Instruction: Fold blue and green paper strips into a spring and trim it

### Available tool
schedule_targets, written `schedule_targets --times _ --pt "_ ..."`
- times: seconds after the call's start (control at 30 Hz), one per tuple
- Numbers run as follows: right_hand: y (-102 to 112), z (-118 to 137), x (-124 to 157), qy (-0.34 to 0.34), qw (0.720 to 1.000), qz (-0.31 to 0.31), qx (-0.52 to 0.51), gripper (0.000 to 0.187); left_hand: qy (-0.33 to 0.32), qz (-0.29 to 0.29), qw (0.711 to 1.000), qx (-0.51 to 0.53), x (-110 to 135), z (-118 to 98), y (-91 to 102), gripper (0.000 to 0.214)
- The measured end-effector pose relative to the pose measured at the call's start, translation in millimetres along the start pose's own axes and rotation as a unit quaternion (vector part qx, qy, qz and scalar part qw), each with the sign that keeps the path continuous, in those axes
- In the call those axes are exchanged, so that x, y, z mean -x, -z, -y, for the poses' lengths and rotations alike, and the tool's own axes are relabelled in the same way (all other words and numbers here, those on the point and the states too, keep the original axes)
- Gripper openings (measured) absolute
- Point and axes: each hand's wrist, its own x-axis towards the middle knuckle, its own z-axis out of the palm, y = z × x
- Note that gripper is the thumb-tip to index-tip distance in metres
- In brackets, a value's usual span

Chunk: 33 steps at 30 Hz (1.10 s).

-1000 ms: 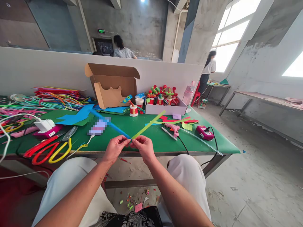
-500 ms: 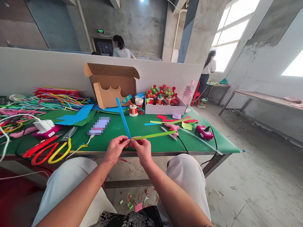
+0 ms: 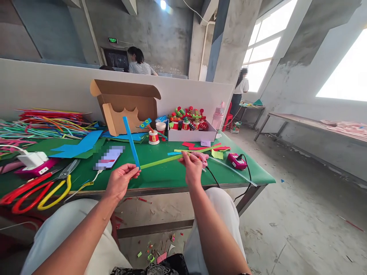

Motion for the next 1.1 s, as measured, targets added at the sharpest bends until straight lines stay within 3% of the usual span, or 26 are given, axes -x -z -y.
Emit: schedule_targets --times 0.13,0.23,0.33,0.43,0.5,1.1 --pt "16 10 -17 0.059 0.994 -0.068 -0.068 0.031 0.012 -0.013 1.000 0.024 -2 -6 2.5 0.041" --pt "12 3 -11 0.022 0.995 -0.061 -0.075 0.031 0.022 0.002 0.998 0.051 2 -9 -2.1 0.041" --pt "-5 -13 12 -0.089 0.994 0.045 -0.032 0.030 0.043 0.037 0.995 0.080 10 -8 -11.2 0.038" --pt "-25 -29 42 -0.206 0.964 0.168 -0.013 0.028 0.070 0.083 0.990 0.091 19 -6 -20.2 0.034" --pt "-34 -36 57 -0.236 0.949 0.207 -0.034 0.027 0.084 0.106 0.987 0.092 23 -5 -23.8 0.034" --pt "-37 -41 64 -0.263 0.936 0.203 -0.112 0.035 0.086 0.106 0.987 0.089 22 -3 -24.3 0.035"
